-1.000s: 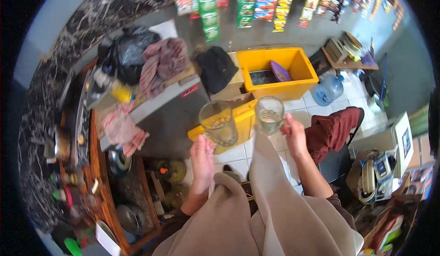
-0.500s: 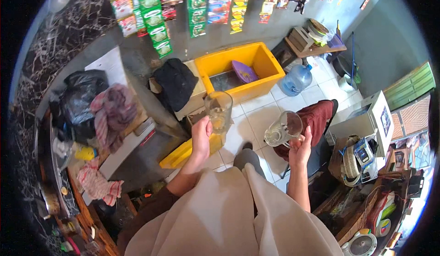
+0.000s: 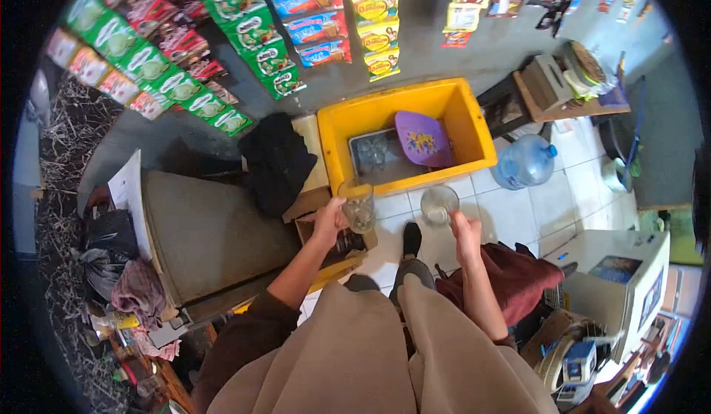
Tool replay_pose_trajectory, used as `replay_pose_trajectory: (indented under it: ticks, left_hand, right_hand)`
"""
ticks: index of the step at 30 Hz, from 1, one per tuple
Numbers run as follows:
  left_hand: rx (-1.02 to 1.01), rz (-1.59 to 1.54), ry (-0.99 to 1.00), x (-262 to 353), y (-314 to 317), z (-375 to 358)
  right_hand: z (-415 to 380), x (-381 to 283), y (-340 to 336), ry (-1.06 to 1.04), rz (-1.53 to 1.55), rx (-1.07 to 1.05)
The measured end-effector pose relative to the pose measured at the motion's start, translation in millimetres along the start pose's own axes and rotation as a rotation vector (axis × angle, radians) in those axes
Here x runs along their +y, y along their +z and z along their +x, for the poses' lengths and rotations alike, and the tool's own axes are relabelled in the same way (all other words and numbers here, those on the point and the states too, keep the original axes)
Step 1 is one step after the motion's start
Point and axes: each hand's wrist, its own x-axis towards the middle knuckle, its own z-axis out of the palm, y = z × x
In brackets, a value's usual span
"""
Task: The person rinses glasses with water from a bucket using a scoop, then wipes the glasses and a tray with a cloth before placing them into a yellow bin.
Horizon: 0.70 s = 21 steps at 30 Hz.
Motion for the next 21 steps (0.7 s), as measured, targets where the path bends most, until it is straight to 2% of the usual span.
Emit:
replay_pose_trajectory:
  ticks: [2,3,5,6,8,9,11,12,14,15,18,19,20,21]
  left_hand:
    - [-0.065,-0.008,-0.072,-16.9,0.4,55.4]
    - [-0.045,-0.008,-0.080,-12.4,12.7,75.1]
    - [0.199,0.001,-0.290,-14.2,37.1,112.8]
    - [0.213,-0.009,-0.296,-19.6,38.9,138.3]
    - [0.104,0.067,-0.406,-44.5,33.8,192.0]
    - [0.112,0.061,-0.416,-63.7,32.8,219.5]
    - [0.160,0.102,-0.217,-107.1,29.1,277.6]
    - [0.167,0.098,-0.233,-135.0,17.6,306.8]
    - [0.064,0.175,-0.045,-186.2,-4.7,362.4]
    - [0.068,0.177,-0.058,-200.0,-10.7,381.7]
    - [0.149,0.207,-0.239,-221.3,-20.5,415.9]
    - [0.251,0.197,-0.351,-219.2,-15.4,417.5]
    - [0.354,0.188,-0.460,-215.1,-9.1,415.1]
    - [0.355,0.204,-0.478,-218.4,-8.2,417.3]
  right_hand:
    - [60.3,1.5,17.7,-0.011,-0.221,-0.160]
    - [90.7,7.1,29.0,0.006,-0.221,-0.175]
    - [142.8,30.6,53.9,0.007,-0.321,-0.271]
    - [169.2,44.0,65.6,0.015,-0.329,-0.285]
    - [216.1,79.5,87.2,0.081,-0.474,-0.381]
    - [236.0,98.7,97.1,0.091,-0.480,-0.388]
    - [277.4,143.0,116.7,-0.381,-0.772,-0.458]
    - [302.0,176.9,127.1,-0.566,-1.145,-0.466]
    - [333.5,219.4,142.4,-0.492,-1.200,-0.550]
    - [345.5,235.8,151.4,-0.431,-1.245,-0.624]
    - [367.3,280.4,179.6,-0.277,-1.355,-0.528]
    - [372.2,293.9,185.7,-0.249,-1.349,-0.534]
    - [377.8,306.0,191.3,-0.139,-1.312,-0.469]
    - [385.8,319.8,195.2,-0.034,-1.271,-0.400]
